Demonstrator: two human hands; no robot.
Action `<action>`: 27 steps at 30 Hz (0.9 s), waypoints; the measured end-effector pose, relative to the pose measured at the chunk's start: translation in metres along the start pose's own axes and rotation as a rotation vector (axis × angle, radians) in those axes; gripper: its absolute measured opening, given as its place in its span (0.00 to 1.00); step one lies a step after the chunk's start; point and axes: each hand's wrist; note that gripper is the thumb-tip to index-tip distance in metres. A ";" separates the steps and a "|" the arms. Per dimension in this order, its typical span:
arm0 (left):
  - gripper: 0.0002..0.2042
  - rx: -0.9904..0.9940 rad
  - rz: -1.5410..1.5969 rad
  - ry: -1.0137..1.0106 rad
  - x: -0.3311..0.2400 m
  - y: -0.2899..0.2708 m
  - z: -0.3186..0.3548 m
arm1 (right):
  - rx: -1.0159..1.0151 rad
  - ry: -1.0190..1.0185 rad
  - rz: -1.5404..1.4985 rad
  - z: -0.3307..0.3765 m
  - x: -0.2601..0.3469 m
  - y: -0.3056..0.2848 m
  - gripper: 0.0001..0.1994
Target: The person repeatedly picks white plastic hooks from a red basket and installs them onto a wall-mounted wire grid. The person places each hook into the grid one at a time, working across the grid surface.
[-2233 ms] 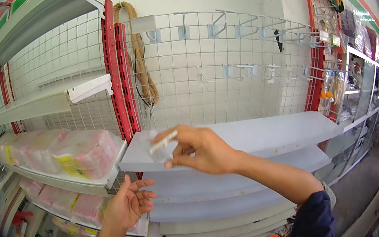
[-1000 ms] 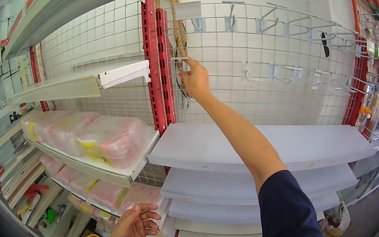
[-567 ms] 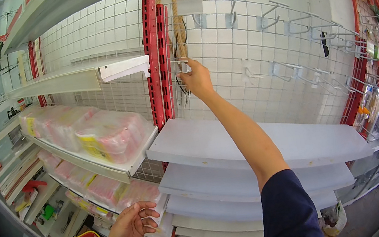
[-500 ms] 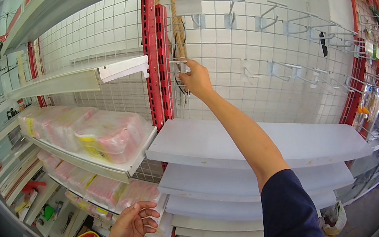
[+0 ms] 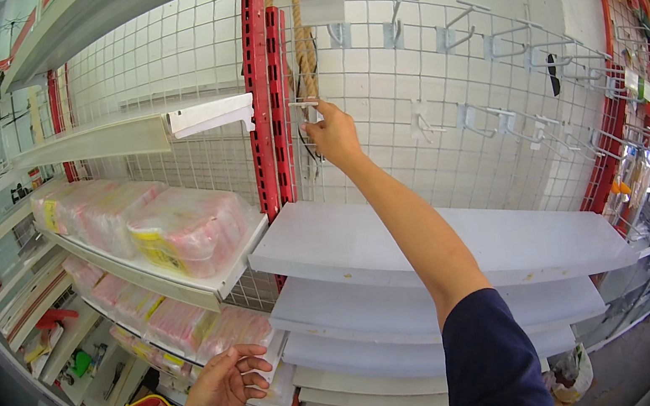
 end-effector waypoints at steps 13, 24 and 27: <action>0.20 -0.033 -0.042 0.017 -0.006 -0.002 0.006 | 0.007 0.055 0.129 0.013 -0.008 -0.007 0.37; 0.19 -0.176 -0.056 0.065 -0.001 -0.036 0.038 | 0.416 -0.157 0.238 0.177 0.073 -0.065 0.23; 0.19 -0.273 -0.055 0.065 0.010 -0.054 0.066 | 0.501 -0.246 0.357 0.230 0.094 -0.069 0.16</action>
Point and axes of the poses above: each hand's wrist, its own z-axis away from the middle knuckle, its own y-axis out of the palm, x = y × z, and after that the axes turned 15 degrees about y, right-handed
